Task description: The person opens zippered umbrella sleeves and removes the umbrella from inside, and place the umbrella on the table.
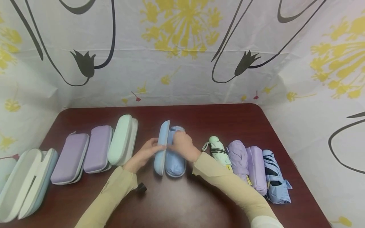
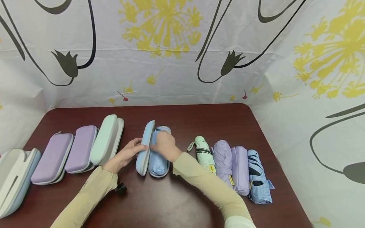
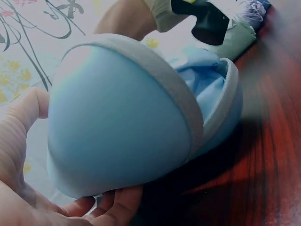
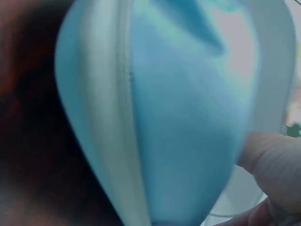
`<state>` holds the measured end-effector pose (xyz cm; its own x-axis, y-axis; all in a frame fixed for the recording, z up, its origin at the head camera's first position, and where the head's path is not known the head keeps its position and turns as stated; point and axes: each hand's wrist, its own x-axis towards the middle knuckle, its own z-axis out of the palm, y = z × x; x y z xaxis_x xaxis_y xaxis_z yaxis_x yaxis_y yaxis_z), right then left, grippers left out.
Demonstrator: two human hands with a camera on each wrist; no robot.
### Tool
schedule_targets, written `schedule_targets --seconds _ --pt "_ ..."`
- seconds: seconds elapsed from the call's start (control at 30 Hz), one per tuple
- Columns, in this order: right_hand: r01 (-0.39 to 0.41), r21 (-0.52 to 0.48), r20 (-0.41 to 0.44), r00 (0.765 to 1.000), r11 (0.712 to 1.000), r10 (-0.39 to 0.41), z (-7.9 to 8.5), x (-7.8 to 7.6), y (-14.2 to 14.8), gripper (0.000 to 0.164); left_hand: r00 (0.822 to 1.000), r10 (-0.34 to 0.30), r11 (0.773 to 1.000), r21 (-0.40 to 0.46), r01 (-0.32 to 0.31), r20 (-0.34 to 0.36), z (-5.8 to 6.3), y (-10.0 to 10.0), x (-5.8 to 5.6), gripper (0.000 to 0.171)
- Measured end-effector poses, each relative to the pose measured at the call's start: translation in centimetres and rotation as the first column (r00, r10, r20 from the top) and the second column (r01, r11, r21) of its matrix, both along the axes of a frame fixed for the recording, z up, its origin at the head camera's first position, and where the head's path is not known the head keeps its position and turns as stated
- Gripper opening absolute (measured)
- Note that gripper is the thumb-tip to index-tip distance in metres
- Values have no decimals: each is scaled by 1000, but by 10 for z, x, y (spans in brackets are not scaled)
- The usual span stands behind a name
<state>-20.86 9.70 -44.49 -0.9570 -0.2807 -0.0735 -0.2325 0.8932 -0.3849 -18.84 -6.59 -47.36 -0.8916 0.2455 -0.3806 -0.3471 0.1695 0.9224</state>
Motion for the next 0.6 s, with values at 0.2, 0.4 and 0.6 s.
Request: schedule_targets --seconds 0.2,0.4,0.6 --pt "27 121 -62 998 992 -20 -5 -1 -14 69 1000 29 999 22 -29 10 -5 2 3 70" --pt "59 -36 32 998 998 -58 -12 -6 -8 86 998 52 997 63 -54 33 -2 5 5 73" --pt "106 -232 185 981 967 -63 -13 -11 4 97 998 34 998 59 -37 57 -5 7 3 76"
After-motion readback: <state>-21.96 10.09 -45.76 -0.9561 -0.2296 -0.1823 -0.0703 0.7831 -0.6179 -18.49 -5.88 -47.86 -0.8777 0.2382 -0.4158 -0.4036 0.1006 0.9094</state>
